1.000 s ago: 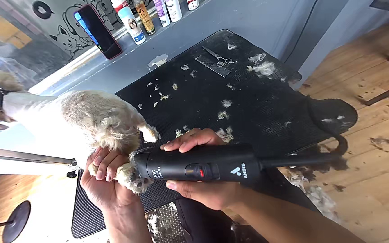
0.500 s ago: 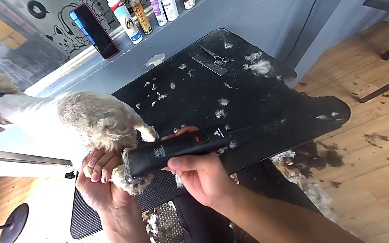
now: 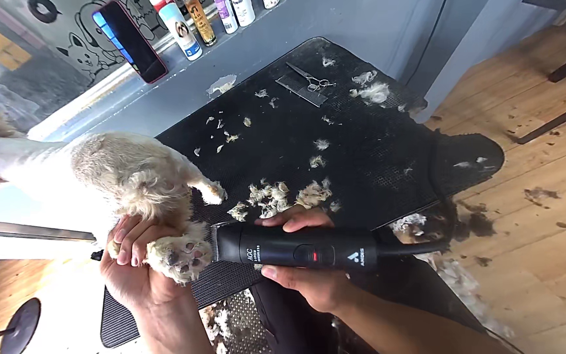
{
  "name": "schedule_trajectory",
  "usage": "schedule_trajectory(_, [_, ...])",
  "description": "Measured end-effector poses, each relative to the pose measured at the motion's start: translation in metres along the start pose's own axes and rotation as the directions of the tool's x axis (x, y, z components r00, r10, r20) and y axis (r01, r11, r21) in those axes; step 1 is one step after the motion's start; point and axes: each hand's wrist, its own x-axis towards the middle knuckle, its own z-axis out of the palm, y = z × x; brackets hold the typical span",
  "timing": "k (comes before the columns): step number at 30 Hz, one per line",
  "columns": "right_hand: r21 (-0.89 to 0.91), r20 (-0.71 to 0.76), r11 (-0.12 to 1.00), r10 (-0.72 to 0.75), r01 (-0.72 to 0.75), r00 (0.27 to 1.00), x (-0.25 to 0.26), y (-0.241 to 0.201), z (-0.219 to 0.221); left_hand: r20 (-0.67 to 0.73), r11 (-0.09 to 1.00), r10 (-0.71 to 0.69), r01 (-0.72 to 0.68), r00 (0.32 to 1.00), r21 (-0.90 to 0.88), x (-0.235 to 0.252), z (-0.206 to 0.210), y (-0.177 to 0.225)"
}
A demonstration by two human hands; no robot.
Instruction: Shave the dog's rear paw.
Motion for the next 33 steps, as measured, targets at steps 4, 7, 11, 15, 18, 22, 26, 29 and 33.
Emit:
schedule_trajectory(4, [0.052,0.019,0.998,0.021,-0.022,1.000,0.004,-0.001,0.005,0.014,1.000,-0.013,0.013,1.000,0.007,0.001,-0.002,0.005])
schedule_trajectory(7, [0.064,0.034,0.998,0.015,-0.017,0.999,0.007,-0.001,0.007,0.023,1.000,-0.011,0.011,1.000,0.005,0.002,-0.003,0.005])
schedule_trajectory(11, [0.090,0.033,0.996,0.014,-0.016,0.999,0.009,-0.001,0.010,-0.006,1.000,0.004,-0.004,1.000,0.018,0.002,-0.001,0.000])
schedule_trajectory(15, [0.090,0.021,0.996,0.020,-0.022,1.000,0.009,-0.001,0.013,0.010,1.000,0.013,-0.013,1.000,0.018,0.004,-0.003,-0.002])
schedule_trajectory(18, [0.145,-0.015,0.989,0.043,-0.040,0.999,0.010,0.001,0.019,-0.009,0.998,0.053,-0.053,0.999,0.043,0.005,-0.003,-0.008])
schedule_trajectory(22, [0.426,-0.112,0.891,0.222,-0.155,0.969,0.015,0.002,0.026,-0.029,0.996,0.070,-0.068,0.997,0.066,0.004,-0.004,-0.012])
schedule_trajectory(26, [0.287,-0.105,0.955,0.108,-0.074,0.989,0.014,0.009,0.003,-0.055,0.995,0.082,-0.079,0.995,0.060,0.001,-0.006,-0.010])
schedule_trajectory(29, [0.149,-0.084,0.988,0.046,-0.033,0.995,0.007,0.011,-0.007,-0.046,0.997,0.068,-0.066,0.997,0.042,0.001,-0.007,-0.008])
schedule_trajectory(33, [0.100,-0.041,0.992,0.080,-0.075,0.996,0.002,0.012,-0.003,-0.040,0.997,0.065,-0.064,0.997,0.039,0.002,-0.009,-0.005])
